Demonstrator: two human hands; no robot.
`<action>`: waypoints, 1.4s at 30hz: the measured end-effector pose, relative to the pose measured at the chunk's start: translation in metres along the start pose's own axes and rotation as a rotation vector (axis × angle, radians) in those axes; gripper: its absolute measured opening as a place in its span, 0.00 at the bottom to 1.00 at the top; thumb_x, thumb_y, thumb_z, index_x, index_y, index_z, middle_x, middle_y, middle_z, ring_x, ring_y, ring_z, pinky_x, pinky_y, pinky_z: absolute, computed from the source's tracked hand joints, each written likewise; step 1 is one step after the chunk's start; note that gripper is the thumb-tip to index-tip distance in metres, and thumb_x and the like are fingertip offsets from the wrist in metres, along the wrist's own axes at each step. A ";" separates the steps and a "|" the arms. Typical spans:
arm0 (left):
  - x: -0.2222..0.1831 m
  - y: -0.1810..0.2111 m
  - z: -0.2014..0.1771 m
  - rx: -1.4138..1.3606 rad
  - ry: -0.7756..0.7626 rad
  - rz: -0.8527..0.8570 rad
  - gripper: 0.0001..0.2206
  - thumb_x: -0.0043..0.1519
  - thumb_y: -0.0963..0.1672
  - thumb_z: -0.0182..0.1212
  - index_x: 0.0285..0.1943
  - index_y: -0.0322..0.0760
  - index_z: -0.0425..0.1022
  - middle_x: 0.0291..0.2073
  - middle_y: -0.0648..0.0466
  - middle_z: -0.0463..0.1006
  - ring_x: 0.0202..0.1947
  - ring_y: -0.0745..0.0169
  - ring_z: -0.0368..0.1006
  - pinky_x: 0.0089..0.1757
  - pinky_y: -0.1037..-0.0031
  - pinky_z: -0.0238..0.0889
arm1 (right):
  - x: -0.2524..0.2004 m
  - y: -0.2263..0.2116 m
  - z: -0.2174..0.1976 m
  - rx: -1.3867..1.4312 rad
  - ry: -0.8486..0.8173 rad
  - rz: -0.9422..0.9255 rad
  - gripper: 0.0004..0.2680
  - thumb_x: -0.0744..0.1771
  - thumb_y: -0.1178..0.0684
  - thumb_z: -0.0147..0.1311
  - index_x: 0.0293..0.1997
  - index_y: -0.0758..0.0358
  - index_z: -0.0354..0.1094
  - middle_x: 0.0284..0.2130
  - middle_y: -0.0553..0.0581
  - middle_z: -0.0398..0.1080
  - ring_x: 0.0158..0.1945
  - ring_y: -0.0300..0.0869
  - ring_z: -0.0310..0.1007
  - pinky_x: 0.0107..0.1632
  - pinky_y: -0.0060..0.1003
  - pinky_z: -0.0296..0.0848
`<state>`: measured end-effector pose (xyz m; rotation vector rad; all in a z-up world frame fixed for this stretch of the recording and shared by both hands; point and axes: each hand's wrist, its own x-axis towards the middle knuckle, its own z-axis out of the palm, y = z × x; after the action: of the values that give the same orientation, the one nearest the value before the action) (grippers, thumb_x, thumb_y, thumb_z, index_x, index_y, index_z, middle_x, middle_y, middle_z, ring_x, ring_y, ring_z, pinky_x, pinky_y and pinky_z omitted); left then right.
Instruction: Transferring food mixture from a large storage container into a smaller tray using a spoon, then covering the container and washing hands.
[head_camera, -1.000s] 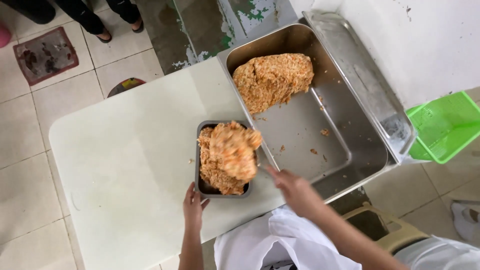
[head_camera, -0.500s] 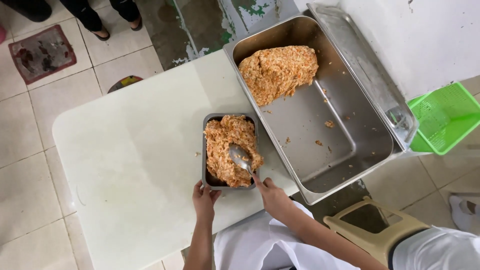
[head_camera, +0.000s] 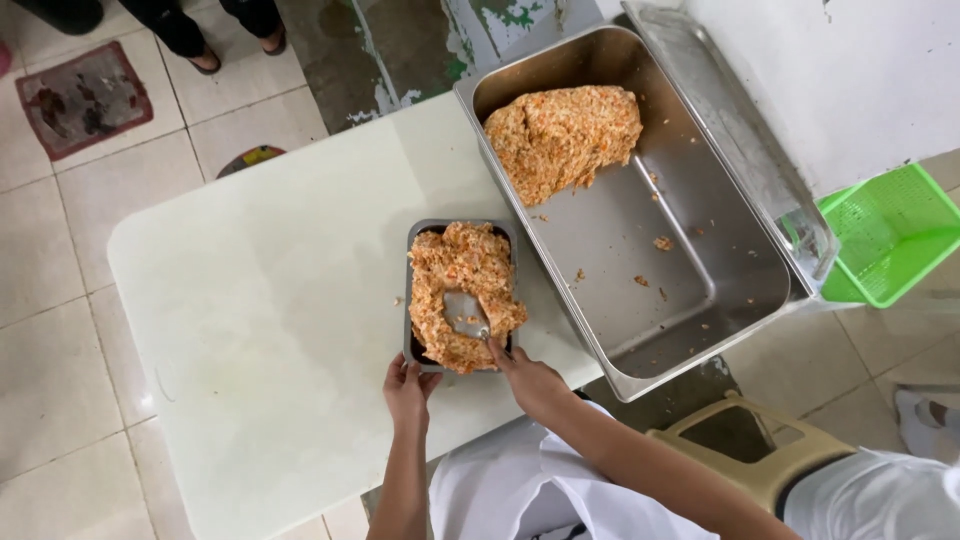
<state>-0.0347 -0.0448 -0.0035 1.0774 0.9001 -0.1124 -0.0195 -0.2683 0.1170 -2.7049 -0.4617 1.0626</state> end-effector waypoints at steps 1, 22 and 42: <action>-0.003 0.005 0.000 -0.009 -0.001 -0.003 0.16 0.70 0.39 0.48 0.67 0.32 0.65 0.44 0.48 0.68 0.37 0.51 0.79 0.43 0.58 0.82 | -0.002 -0.002 -0.004 0.111 0.012 -0.017 0.30 0.65 0.69 0.41 0.78 0.58 0.42 0.57 0.71 0.63 0.38 0.62 0.79 0.34 0.47 0.81; 0.017 -0.014 -0.013 -0.142 0.028 -0.098 0.17 0.68 0.41 0.57 0.67 0.38 0.71 0.49 0.47 0.77 0.44 0.50 0.80 0.44 0.61 0.81 | -0.019 -0.024 -0.110 -0.145 -0.022 -0.134 0.23 0.70 0.65 0.34 0.77 0.52 0.50 0.56 0.71 0.67 0.34 0.53 0.79 0.33 0.45 0.78; 0.041 -0.031 -0.016 -0.190 0.059 -0.121 0.20 0.70 0.43 0.53 0.71 0.31 0.65 0.52 0.43 0.72 0.48 0.48 0.74 0.57 0.51 0.69 | 0.031 0.004 -0.050 -0.588 0.166 -0.445 0.18 0.67 0.61 0.50 0.65 0.48 0.65 0.51 0.60 0.70 0.25 0.45 0.73 0.22 0.39 0.69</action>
<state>-0.0327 -0.0338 -0.0561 0.8531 1.0085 -0.0939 0.0369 -0.2643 0.1322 -2.8931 -1.4537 0.6403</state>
